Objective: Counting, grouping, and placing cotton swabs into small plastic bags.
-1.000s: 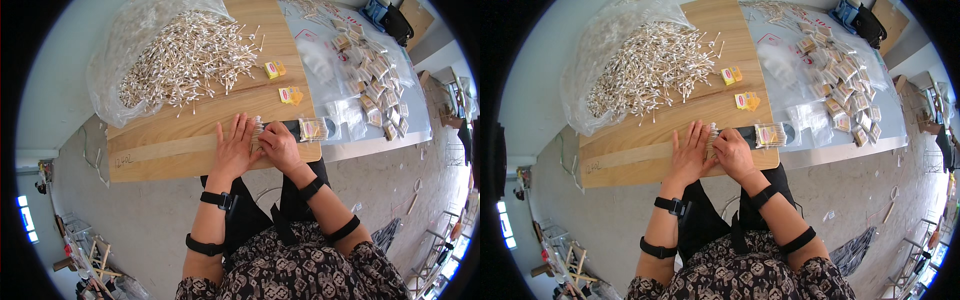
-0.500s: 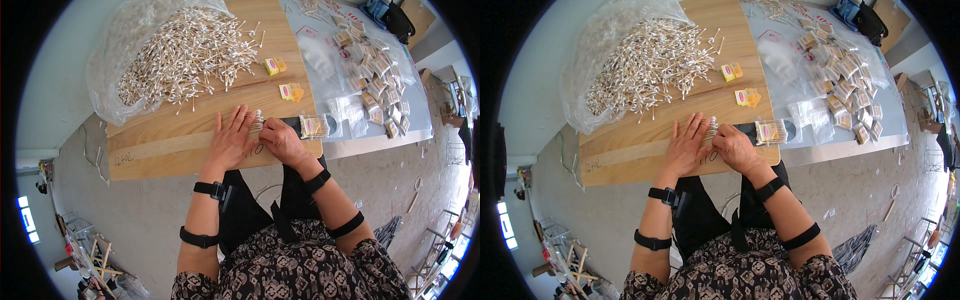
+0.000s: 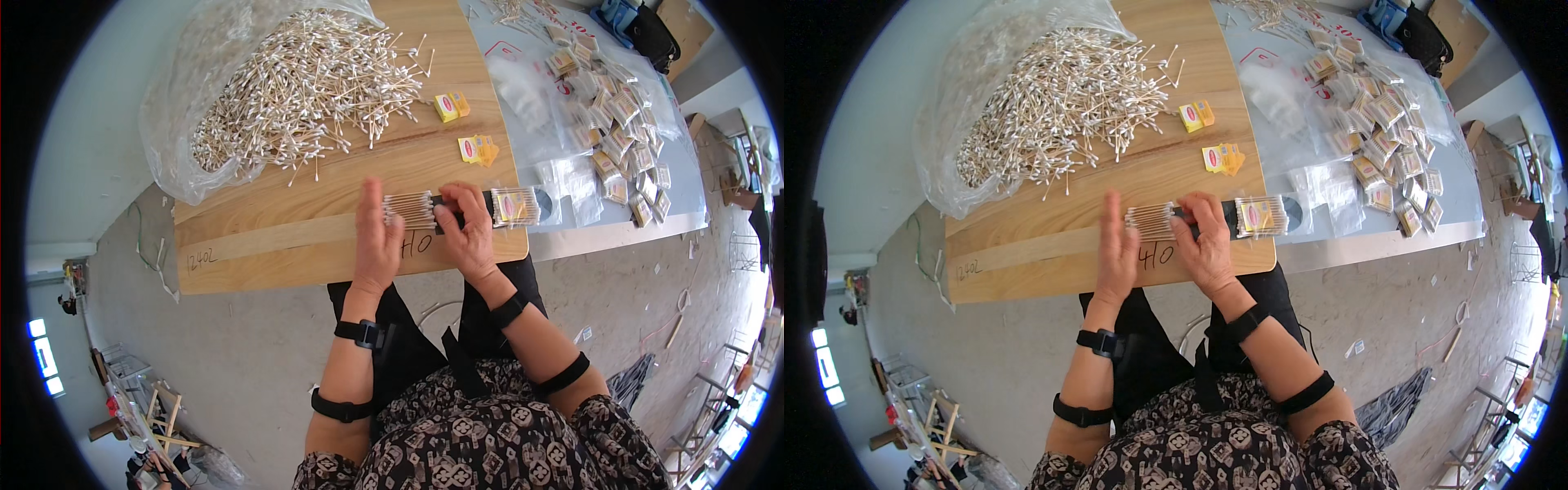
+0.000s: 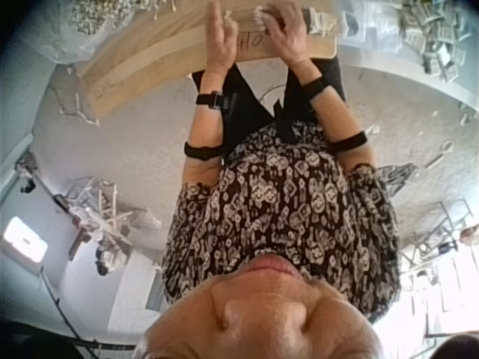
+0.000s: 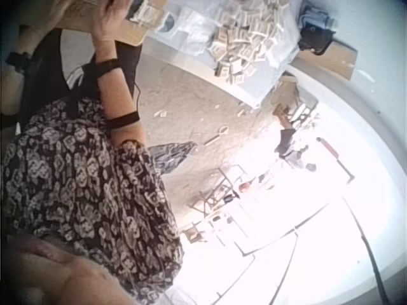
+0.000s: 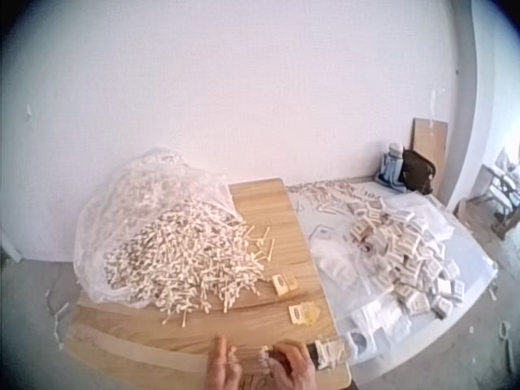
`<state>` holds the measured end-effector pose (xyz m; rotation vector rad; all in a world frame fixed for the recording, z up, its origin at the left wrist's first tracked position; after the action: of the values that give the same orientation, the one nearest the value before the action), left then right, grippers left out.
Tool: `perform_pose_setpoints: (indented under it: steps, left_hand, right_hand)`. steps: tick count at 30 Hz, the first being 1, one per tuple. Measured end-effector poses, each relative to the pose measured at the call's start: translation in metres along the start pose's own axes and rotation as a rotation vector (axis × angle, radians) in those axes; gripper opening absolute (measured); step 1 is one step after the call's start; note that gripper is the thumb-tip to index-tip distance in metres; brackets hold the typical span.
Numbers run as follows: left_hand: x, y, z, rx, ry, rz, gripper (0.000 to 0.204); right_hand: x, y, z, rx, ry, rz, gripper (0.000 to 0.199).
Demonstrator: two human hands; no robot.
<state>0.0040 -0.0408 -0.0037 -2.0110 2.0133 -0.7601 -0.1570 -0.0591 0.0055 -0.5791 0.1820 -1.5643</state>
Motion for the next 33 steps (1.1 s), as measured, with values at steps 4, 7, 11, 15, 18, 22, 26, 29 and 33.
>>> perform_pose_setpoints:
  steps: [4,7,11,15,18,22,26,29,33]
  left_hand:
    - [0.01,0.01,0.006,-0.582,-0.095,-0.302,0.066]
    - [0.017,0.02,0.007,-1.0,-0.2,-0.444,0.066]
    - [0.019,0.024,0.009,-1.047,-0.149,-0.386,0.068]
    - [0.012,0.005,0.008,-0.451,-0.035,-0.196,0.065]
    - [-0.002,0.008,-0.018,0.298,-0.008,0.116,0.069]
    - [-0.006,0.011,-0.019,0.537,-0.075,0.23,0.077]
    - [-0.005,0.01,-0.022,0.56,-0.046,0.222,0.076]
    - [-0.01,0.013,-0.024,0.578,-0.062,0.283,0.076]
    - [-0.008,0.013,-0.008,0.202,-0.09,0.102,0.066]
  right_hand:
    - [-0.001,0.023,-0.008,0.392,0.22,-0.096,0.034]
    - [0.002,0.039,-0.009,0.517,0.245,-0.116,0.038]
    - [0.004,0.041,-0.018,0.606,0.241,-0.087,0.039]
    - [0.007,0.034,-0.02,0.667,0.282,-0.036,0.039]
    - [0.009,0.023,-0.022,0.684,0.293,0.039,0.041]
    - [0.008,0.021,-0.017,0.72,0.335,0.062,0.041]
    - [0.006,0.023,-0.013,0.71,0.318,0.024,0.041]
    - [0.003,0.023,-0.017,0.573,0.263,-0.012,0.042]
    - [0.001,0.031,-0.013,0.598,0.269,-0.098,0.037]
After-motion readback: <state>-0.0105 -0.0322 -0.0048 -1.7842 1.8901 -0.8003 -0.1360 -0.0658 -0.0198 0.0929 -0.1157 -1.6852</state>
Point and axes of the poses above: each hand's wrist, its own x-axis towards the middle knuckle, its own y-axis out of the palm, z = x × y, the point moved 2 cm from there along x, towards the middle knuckle, and after that the axes turned 12 degrees about -x, right-handed, at the moved point
